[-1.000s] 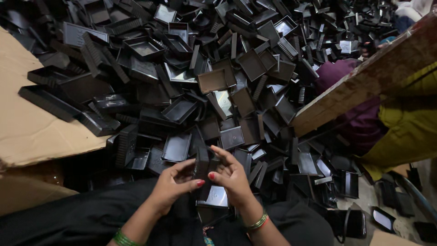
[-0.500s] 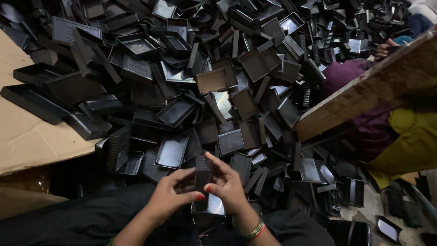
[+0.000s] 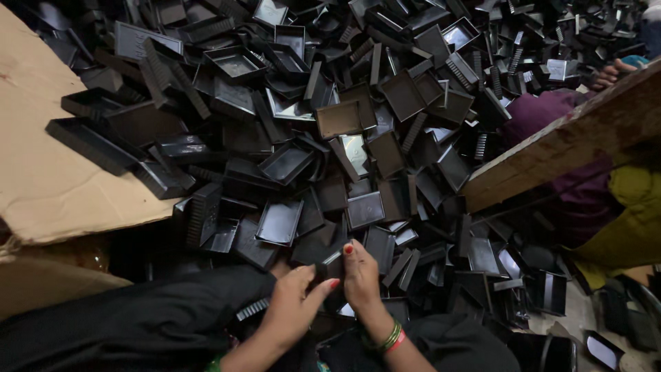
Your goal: The person sits on the floor and repeatedly picks up small black plastic components from a large pile. They align and press the two halves of each component together by hand, then place the assembled unit back into the pile. The process continues throughout the clip.
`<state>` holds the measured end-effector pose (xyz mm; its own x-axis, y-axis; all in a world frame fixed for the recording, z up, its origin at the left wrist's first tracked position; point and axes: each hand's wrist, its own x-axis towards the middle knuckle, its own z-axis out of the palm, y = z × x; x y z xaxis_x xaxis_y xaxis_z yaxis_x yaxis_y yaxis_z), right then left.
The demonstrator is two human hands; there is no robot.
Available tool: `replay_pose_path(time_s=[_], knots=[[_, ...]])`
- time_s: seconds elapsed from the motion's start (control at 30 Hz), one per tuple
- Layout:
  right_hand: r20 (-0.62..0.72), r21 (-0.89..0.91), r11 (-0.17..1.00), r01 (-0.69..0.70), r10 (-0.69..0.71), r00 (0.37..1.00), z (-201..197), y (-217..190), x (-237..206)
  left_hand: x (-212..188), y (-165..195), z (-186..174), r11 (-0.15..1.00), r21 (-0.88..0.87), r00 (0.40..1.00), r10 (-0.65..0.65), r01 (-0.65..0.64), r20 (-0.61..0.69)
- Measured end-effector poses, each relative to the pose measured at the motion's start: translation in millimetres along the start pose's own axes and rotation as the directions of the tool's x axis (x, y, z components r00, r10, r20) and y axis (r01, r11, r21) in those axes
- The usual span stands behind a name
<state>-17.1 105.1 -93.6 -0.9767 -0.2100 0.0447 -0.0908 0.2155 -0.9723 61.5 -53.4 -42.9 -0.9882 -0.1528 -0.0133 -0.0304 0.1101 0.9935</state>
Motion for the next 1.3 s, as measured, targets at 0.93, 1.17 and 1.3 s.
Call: replay_pose_path(time_s=[0.93, 1.17, 1.3], knots=[[0.029, -0.62, 0.783, 0.059, -0.053, 0.998, 93.1, -67.0, 58.6, 33.5, 49.4, -172.4, 0.961, -0.02, 0.894, 0.249, -0.276, -0.372], [-0.022, -0.729, 0.68, 0.084, -0.145, 0.989, 98.8, -84.3, 72.5, 56.0, -2.7, -166.0, 0.424, -0.904, 0.987, -0.161, 0.054, -0.017], [-0.161, -0.623, 0.777, 0.093, -0.243, 0.957, 64.6, -113.4, 50.9, 63.9, -14.4, -139.3, 0.384, -0.898, 0.976, -0.088, 0.217, 0.198]])
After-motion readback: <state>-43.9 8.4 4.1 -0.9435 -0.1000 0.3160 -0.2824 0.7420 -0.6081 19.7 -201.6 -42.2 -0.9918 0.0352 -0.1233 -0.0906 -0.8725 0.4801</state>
